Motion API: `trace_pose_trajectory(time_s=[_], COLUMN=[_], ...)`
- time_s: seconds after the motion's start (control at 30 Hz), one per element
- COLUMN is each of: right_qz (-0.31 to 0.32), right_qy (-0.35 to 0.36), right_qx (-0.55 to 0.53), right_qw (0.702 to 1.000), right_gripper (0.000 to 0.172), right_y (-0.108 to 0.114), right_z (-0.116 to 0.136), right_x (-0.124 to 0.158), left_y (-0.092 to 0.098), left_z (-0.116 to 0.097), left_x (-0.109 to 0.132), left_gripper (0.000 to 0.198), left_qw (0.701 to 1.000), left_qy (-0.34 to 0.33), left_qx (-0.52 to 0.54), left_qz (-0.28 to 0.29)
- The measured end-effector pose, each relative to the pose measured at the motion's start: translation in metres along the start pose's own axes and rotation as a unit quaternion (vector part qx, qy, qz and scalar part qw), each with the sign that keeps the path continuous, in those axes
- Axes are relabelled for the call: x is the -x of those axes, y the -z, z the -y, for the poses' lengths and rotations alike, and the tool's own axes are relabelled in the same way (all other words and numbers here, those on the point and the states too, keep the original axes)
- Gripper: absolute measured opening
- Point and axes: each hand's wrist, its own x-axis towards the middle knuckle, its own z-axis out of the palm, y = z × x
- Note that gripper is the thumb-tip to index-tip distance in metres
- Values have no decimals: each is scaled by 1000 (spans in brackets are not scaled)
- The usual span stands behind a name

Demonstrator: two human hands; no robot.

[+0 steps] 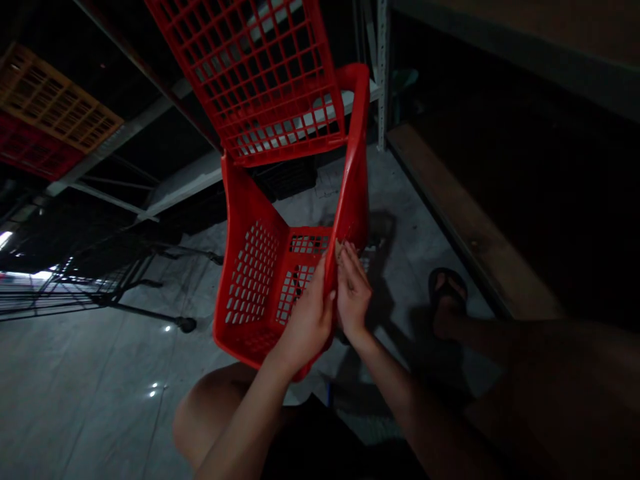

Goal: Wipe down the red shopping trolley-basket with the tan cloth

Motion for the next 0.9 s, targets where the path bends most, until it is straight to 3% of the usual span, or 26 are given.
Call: trace_pose_trajectory(time_s=[0.1, 0.2, 0.3, 0.4, 0.57, 0.63, 0.77, 0.9], right_qz=[-24, -44, -69, -61, -57, -72, -122, -115], right_qy=[3, 16, 73, 130, 177, 120, -98, -132], right_qx=[15, 44, 57, 60, 25, 20, 29, 26], right_qw=[1000, 998, 993, 988, 982, 990, 987, 984], right_gripper=[50, 58, 62, 61, 57, 53, 28, 21], right_y=[-8, -20, -25, -26, -24, -20, -1, 16], right_z=[1, -8, -15, -20, -55, -80, -131, -145], right_x=[-32, -104, -170, -200, -189, -174, -142, -145], left_y=[2, 5, 5, 5, 4, 5, 6, 6], left_z=[0, -3, -4, -2, 2, 3, 5, 8], left_x=[3, 8, 11, 12, 11, 11, 9, 8], left_gripper=[71, 69, 68, 67, 64, 63, 64, 64], left_qw=[1000, 999, 999, 999, 998, 998, 997, 997], left_qy=[14, 33, 42, 47, 57, 58, 72, 77], left_qx=[-7, -10, -11, -13, -17, -20, -24, -19], left_qz=[4, 14, 19, 14, 10, 4, -8, -14])
